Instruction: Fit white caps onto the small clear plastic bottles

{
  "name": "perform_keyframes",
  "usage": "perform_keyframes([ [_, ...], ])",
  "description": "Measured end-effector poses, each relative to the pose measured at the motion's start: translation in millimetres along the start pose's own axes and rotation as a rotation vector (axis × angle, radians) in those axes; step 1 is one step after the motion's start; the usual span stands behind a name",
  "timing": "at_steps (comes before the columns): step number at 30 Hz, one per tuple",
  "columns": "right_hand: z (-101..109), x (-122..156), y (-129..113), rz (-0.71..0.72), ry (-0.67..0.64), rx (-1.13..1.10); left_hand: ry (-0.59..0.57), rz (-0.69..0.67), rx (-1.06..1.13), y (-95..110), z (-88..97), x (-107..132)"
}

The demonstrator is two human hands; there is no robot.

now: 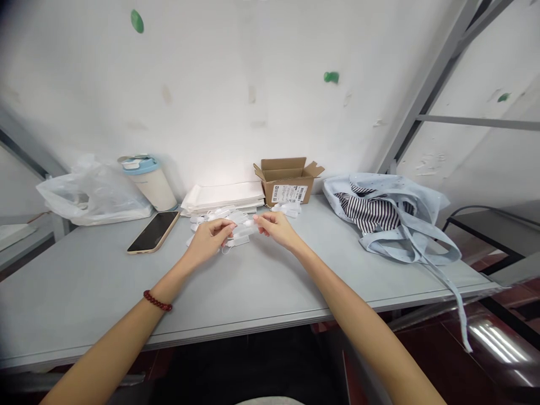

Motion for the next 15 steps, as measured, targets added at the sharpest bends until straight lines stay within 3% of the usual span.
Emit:
perform_keyframes([
  [5, -4.3, 0.5, 0.5, 0.009, -0.041, -0.002, -0.068, 0.095, 0.173, -4.3, -3.5, -1.8],
  [15, -5.4, 0.5, -1.5, 0.023, -0.046, -0.023, -0.121, 0.164, 0.229, -3.9, -4.9, 0.4],
])
Point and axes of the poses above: each hand's wrist, its own x-axis away from the middle knuckle, its own z-axis out of the back of the hand, y = z × x, the point moved 8 cm from there along -x, towards the middle knuckle, and after that the axes turned 15 degrees about z, right-handed, at the moved point
